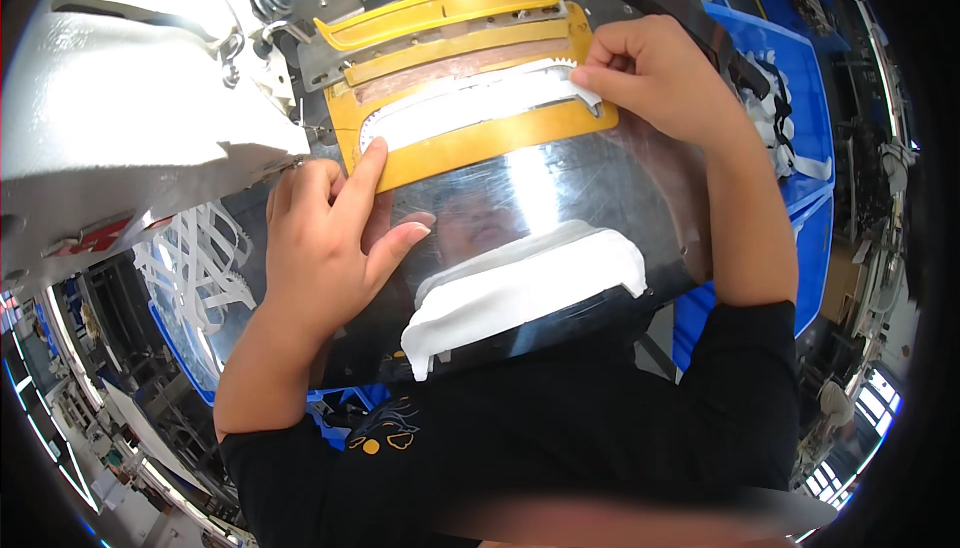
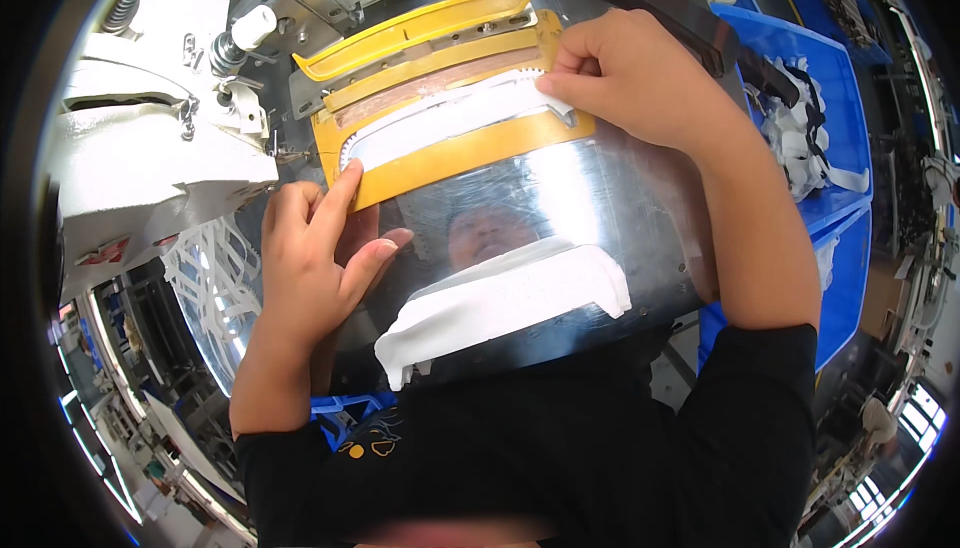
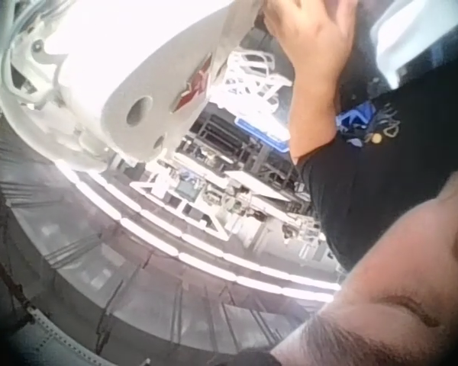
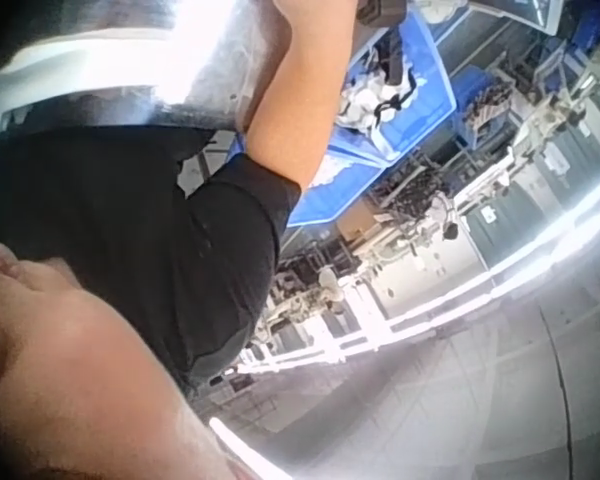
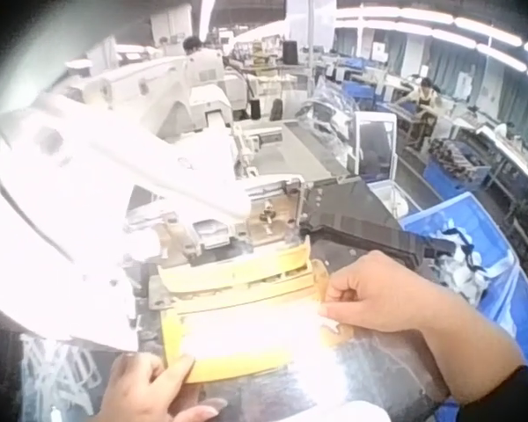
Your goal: Sewing leather and fabric components together using an industrial sewing machine.
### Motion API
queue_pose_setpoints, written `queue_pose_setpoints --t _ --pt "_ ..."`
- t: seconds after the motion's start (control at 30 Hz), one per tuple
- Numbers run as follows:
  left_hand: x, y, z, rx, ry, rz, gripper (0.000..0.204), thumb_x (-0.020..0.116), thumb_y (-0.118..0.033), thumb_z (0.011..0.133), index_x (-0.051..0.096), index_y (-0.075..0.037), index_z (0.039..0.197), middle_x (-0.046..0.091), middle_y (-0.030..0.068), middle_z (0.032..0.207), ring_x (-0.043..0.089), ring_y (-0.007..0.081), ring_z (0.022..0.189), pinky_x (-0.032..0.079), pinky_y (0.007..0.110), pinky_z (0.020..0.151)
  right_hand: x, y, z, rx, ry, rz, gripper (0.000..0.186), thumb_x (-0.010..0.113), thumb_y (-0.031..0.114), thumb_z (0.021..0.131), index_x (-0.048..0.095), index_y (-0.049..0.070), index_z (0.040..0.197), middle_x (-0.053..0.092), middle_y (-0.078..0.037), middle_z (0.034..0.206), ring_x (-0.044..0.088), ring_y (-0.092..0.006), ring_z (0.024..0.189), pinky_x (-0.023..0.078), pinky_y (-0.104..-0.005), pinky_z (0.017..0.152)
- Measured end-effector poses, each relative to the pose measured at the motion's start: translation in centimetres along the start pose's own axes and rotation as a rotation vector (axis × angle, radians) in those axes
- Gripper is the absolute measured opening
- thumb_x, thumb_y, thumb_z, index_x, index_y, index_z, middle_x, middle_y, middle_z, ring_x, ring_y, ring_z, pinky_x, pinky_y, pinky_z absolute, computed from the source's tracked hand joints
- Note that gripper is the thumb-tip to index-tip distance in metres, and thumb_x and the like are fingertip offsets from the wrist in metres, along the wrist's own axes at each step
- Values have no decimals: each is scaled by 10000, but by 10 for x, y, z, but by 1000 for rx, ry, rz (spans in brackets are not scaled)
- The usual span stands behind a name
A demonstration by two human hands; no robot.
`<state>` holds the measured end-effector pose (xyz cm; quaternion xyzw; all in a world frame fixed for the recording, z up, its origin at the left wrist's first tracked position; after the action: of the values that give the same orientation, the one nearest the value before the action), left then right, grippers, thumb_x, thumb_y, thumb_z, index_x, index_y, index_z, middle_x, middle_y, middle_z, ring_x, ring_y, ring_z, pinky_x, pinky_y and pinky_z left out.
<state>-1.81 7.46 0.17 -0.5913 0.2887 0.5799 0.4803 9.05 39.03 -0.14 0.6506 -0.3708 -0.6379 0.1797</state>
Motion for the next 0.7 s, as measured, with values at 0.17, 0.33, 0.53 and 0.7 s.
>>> queue_pose_setpoints --t 0.17,0.33,0.53,0.7 --pt "0 1 -1 5 -53 -6 715 883 -476 849 751 -53 1409 516 80 1003 539 285 922 481 427 887 0 6 -4 28 -58 -89 259 814 222 940 780 -20 853 733 -148 739 666 -215 637 525 -337 647" --pt "-2 2 -2 -18 -43 -44 691 864 -474 878 755 -41 1406 519 78 983 537 280 916 488 426 870 1 10 -6 14 -68 -145 259 838 241 915 778 -1 847 719 -145 730 669 -250 659 532 -356 669" --pt "-3 4 -1 -22 -37 -64 674 875 -467 879 767 -32 1382 527 76 965 538 268 882 495 411 832 -2 8 -6 111 -27 -185 326 877 279 894 711 18 793 687 -133 737 651 -240 689 520 -366 666" --pt "-5 5 0 -14 -39 -96 650 884 -437 876 772 -29 1368 535 74 946 540 267 853 497 398 808 -6 7 -10 203 7 -236 311 882 254 893 676 31 823 664 -112 758 637 -220 704 513 -362 661"
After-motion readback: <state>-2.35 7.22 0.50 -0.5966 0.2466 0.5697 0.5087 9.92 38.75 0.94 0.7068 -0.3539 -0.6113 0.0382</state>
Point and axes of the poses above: each hand's wrist, its own z-axis towards the middle knuckle, its own x-axis out of the palm, y = z × x, the point moved 5 cm from there along z, towards the middle knuckle
